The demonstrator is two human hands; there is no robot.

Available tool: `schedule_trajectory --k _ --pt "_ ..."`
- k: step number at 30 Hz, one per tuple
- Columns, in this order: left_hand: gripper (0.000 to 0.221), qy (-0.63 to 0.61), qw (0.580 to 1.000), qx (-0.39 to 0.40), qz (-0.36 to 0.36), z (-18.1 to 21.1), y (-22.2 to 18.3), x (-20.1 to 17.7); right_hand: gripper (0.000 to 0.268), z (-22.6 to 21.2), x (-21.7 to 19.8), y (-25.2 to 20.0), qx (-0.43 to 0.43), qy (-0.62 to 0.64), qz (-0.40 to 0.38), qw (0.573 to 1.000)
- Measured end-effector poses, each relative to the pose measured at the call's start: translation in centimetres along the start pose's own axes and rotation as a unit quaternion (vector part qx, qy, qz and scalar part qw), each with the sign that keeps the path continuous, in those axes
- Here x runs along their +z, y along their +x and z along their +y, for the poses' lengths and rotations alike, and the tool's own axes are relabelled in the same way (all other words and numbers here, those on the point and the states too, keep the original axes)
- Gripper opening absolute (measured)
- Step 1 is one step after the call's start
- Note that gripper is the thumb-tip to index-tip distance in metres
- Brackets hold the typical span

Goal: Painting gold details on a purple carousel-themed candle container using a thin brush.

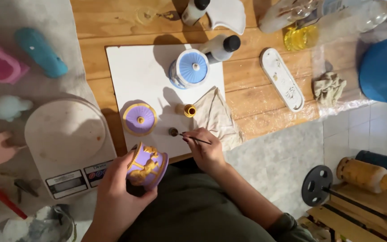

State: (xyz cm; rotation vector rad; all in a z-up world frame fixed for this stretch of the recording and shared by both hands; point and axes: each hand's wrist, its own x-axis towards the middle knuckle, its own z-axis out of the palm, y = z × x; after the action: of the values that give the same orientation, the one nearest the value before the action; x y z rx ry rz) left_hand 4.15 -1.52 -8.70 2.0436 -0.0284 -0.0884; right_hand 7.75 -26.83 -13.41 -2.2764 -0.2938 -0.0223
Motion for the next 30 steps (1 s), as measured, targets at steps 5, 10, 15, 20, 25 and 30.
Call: schedule_trajectory --k 5,10,15,20,25,30 --pt "0.083 0.002 1.0 -0.007 -0.011 -0.4 -0.1 0.3 0.012 -0.3 0.1 0.5 -0.041 -0.014 -0.008 0.999" --pt "0.085 -0.009 0.999 -0.016 -0.035 0.3 0.1 0.2 0.012 -0.1 0.3 0.7 -0.038 -0.019 -0.017 0.999" --pt "0.086 0.001 0.999 -0.025 -0.04 0.1 -0.1 0.2 0.013 0.0 0.3 0.6 -0.029 -0.026 -0.021 0.999" --pt "0.087 0.011 0.999 -0.019 -0.029 -0.2 -0.4 0.3 0.013 0.0 0.4 0.5 -0.029 -0.03 -0.023 0.999" --pt "0.088 0.017 0.999 -0.019 -0.03 -0.6 -0.6 0.5 0.013 0.0 0.6 0.8 -0.032 -0.019 -0.021 0.999" --pt "0.088 -0.016 0.999 -0.006 -0.03 0.6 -0.1 -0.2 0.011 0.1 0.7 0.6 -0.03 -0.017 -0.022 0.999"
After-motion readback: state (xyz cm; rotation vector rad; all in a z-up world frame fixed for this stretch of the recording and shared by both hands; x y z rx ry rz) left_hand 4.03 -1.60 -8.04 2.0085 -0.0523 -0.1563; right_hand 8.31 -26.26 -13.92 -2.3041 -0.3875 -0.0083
